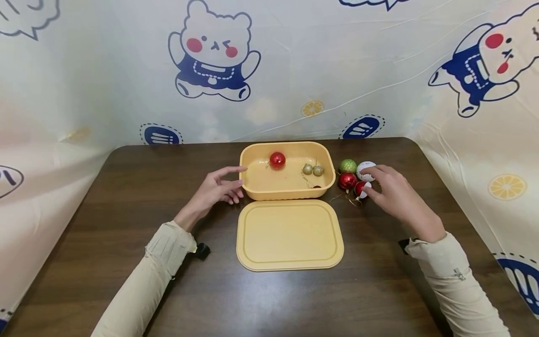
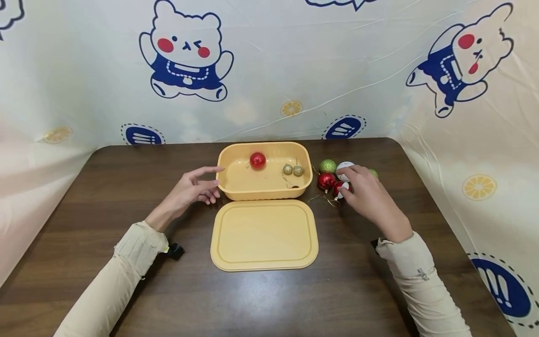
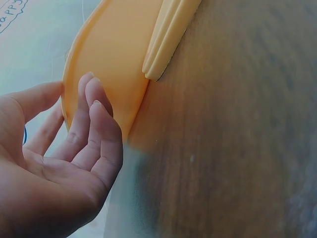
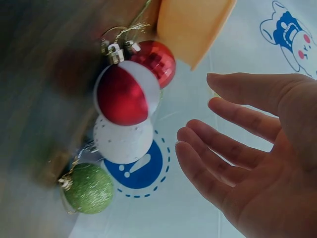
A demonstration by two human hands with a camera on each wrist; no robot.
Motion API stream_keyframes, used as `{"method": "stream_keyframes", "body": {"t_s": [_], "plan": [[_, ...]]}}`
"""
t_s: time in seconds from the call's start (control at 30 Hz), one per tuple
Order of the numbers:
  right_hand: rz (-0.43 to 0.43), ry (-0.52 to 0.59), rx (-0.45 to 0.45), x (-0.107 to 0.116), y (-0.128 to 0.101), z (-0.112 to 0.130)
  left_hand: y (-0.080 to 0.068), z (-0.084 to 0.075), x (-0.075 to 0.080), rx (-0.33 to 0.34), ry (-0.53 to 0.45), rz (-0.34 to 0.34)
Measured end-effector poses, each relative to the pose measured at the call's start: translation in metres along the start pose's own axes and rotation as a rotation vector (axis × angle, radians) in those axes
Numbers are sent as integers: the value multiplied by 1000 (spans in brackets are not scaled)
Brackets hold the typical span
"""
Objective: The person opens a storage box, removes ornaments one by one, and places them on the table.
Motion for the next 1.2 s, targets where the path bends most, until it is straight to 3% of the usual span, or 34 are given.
{"method": "stream_keyframes", "body": {"t_s": [0.13,0.57,1.2], "plan": [[-19,5,39,2,4,9,0,0,0,2,-6,1],[6,27,28,2,21,25,0,-1,-1,-19,-12,8],[47,122,140,-16,74,68,-1,0,1,-15,-23,1]]}}
Point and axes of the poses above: each hand's wrist, its own y-axis towards the middle knuckle, its own x-axis out of the back of the hand, z = x × y, the point moved 9 cm from there along y, towards the middle knuckle, and after that the axes turned 9 degrees about z, right-handed, at the moved point
